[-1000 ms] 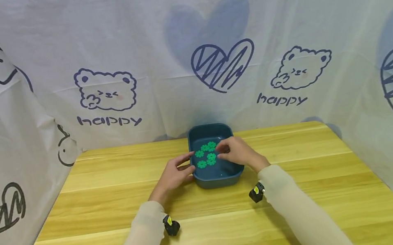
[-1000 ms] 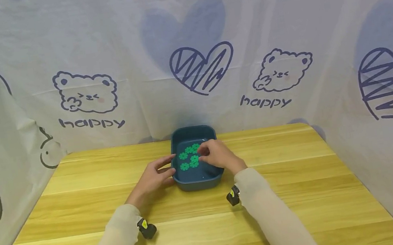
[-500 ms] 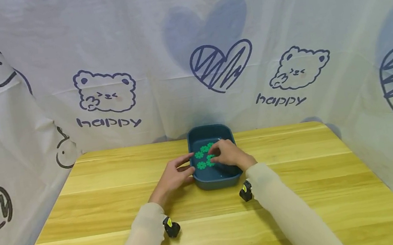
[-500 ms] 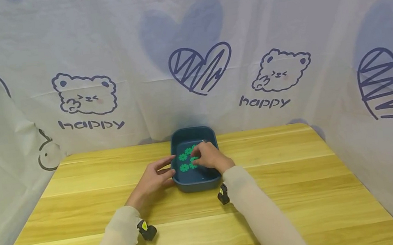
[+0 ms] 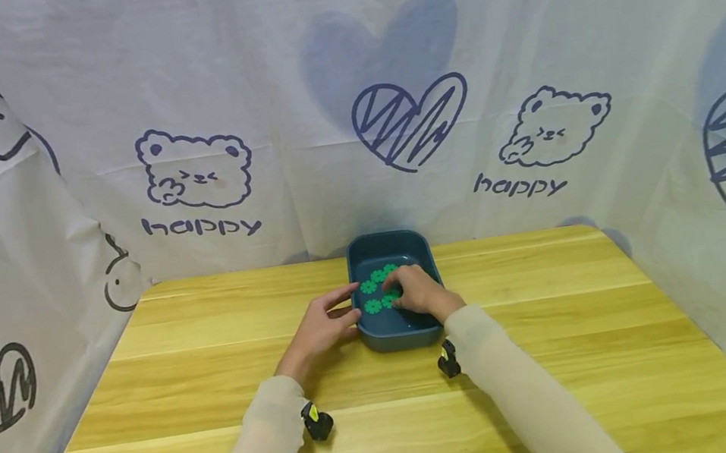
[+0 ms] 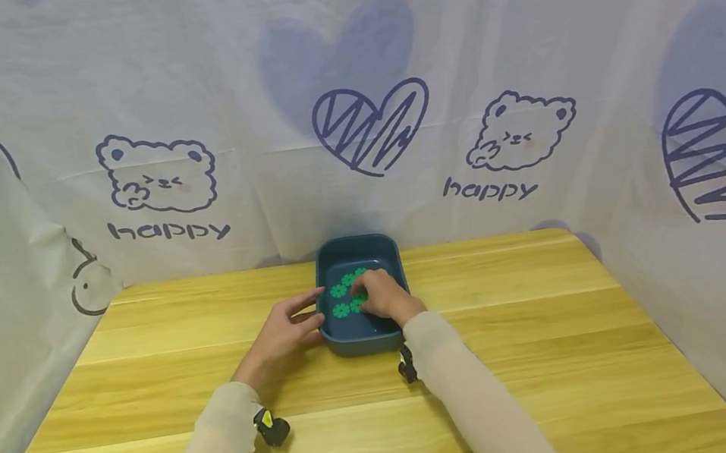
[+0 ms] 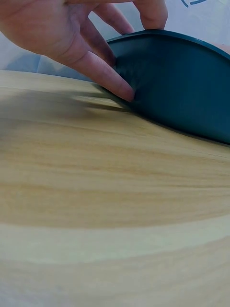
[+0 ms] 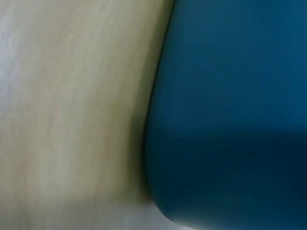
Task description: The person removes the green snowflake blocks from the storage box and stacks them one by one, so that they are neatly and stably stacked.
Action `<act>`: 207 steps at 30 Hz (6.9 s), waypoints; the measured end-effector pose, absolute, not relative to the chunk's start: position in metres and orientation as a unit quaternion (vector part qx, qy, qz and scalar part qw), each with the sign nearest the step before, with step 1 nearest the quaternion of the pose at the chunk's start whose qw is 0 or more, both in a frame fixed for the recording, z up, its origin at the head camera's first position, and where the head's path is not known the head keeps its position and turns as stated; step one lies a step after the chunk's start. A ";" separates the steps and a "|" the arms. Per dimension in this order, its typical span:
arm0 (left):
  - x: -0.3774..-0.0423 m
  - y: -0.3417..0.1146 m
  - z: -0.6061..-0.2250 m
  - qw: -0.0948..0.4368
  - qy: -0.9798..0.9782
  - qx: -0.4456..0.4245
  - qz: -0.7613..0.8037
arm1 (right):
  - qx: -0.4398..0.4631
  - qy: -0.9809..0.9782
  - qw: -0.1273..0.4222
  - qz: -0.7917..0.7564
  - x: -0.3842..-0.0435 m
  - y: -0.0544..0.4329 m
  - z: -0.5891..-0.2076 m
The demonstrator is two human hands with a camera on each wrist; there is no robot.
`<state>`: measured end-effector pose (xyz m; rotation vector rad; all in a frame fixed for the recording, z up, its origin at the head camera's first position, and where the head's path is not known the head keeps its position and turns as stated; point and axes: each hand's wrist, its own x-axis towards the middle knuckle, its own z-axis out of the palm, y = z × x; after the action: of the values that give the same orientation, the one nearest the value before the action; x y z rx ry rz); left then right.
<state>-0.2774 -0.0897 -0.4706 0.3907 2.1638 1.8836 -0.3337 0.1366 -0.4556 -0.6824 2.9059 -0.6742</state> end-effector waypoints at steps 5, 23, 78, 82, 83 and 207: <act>-0.278 -0.090 -0.471 0.120 0.744 0.133 0.644 | -0.226 0.946 0.033 -0.231 -0.331 0.136 -0.456; -0.278 -0.089 -0.472 0.124 0.747 0.129 0.641 | -0.230 0.938 0.085 -0.244 -0.328 0.136 -0.452; -0.275 -0.088 -0.467 0.131 0.742 0.123 0.646 | -0.296 0.932 0.124 -0.167 -0.322 0.138 -0.442; -0.275 -0.089 -0.468 0.128 0.742 0.125 0.646 | -0.302 0.933 0.113 -0.161 -0.321 0.140 -0.444; -0.275 -0.089 -0.469 0.128 0.742 0.125 0.646 | -0.304 0.933 0.110 -0.159 -0.321 0.140 -0.445; -0.272 -0.088 -0.467 0.128 0.752 0.100 0.639 | -0.194 0.942 0.091 -0.258 -0.253 0.293 -0.460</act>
<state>-0.2720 -0.0885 -0.4667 0.2917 2.1860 1.8585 -0.2531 0.2934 -0.4605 -0.5760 2.7992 -0.7671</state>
